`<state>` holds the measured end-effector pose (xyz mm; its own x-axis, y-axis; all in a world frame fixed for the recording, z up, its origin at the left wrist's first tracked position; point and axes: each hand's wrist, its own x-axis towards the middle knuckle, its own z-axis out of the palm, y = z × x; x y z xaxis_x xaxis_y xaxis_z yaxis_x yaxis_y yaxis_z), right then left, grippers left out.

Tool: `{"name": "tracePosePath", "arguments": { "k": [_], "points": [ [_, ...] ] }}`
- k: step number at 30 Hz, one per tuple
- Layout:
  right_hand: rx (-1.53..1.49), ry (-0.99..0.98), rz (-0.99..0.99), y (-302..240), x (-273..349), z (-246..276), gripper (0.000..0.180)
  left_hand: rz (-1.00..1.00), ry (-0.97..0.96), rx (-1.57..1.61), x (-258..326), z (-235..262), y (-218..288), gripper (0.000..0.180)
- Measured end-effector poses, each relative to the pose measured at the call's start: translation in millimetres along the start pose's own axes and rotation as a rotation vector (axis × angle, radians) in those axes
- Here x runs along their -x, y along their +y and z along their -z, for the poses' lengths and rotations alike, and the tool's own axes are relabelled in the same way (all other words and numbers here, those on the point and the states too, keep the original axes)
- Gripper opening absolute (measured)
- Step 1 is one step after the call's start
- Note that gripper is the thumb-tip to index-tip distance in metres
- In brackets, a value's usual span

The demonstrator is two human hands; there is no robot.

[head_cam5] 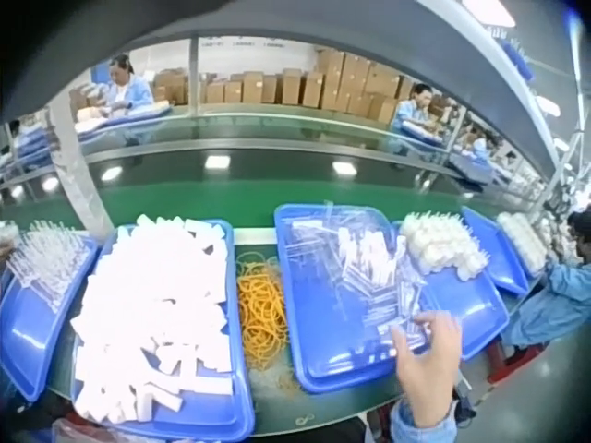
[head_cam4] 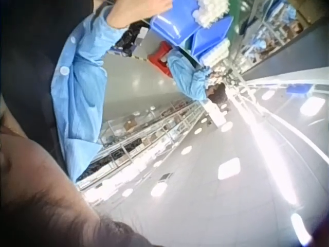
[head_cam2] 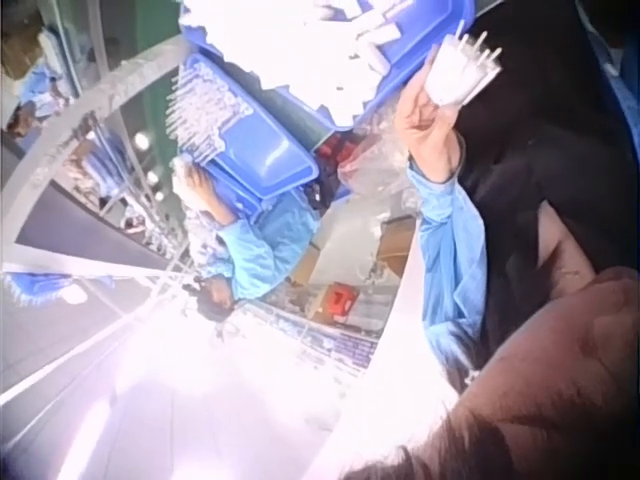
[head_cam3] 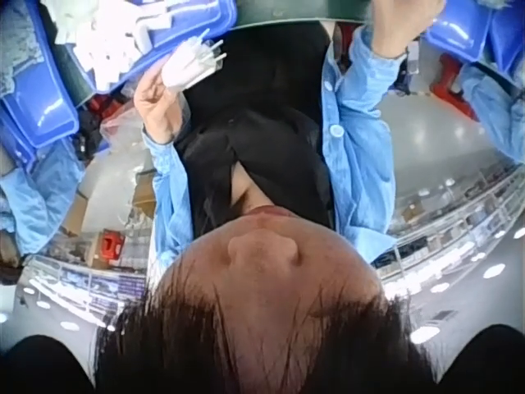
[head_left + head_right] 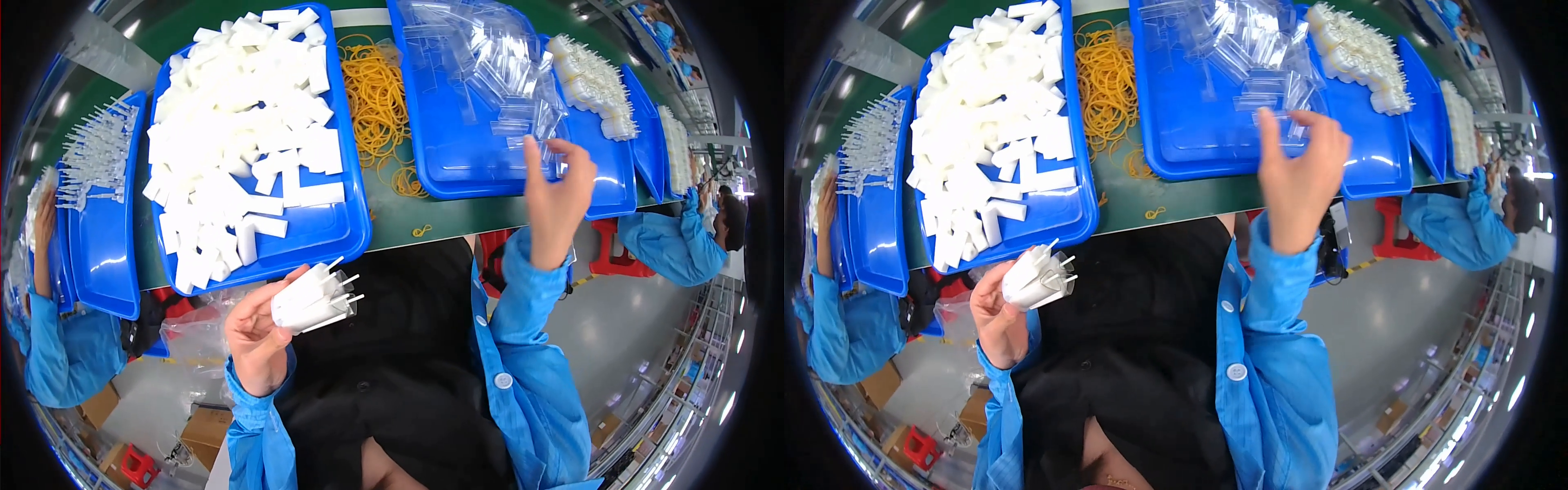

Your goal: The person secures a bundled component with a rubber band and places it on a tray. The person then fits white foam pieces onto the prongs of a plastic base and slides a clear plastic sleeve over the assembly.

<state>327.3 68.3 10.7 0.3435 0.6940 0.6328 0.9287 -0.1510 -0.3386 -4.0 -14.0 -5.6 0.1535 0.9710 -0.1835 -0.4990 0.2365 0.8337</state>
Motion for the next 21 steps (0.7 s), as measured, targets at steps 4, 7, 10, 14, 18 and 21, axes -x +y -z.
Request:
{"name": "tracePosePath", "arguments": {
  "k": [4, 7, 10, 14, 18, 21],
  "points": [
    [0.479, -0.079, 0.055, 44, -7, -4, 0.030, 0.039, -0.019, -0.018, -2, -2, -2, 0.050],
    [0.414, -0.119, 0.063, 49, -7, -9, 0.030, 0.050, -0.029, -0.014, -4, -4, -2, 0.049],
    [0.334, -0.106, 0.110, 48, -7, -7, 0.025, 0.041, -0.022, -0.029, -4, -6, -3, 0.050],
    [-0.074, -0.104, -0.122, 16, 5, 9, 0.014, 0.109, -0.071, 0.047, -1, -10, 1, 0.050],
    [-0.728, -0.401, -0.151, -29, 22, 33, 0.019, 0.076, -0.142, 0.087, -7, -7, -3, 0.041],
    [-1.121, -0.645, -0.179, -50, 34, 38, 0.016, -0.013, -0.167, 0.062, -8, -12, -2, 0.040]
  ]
}}
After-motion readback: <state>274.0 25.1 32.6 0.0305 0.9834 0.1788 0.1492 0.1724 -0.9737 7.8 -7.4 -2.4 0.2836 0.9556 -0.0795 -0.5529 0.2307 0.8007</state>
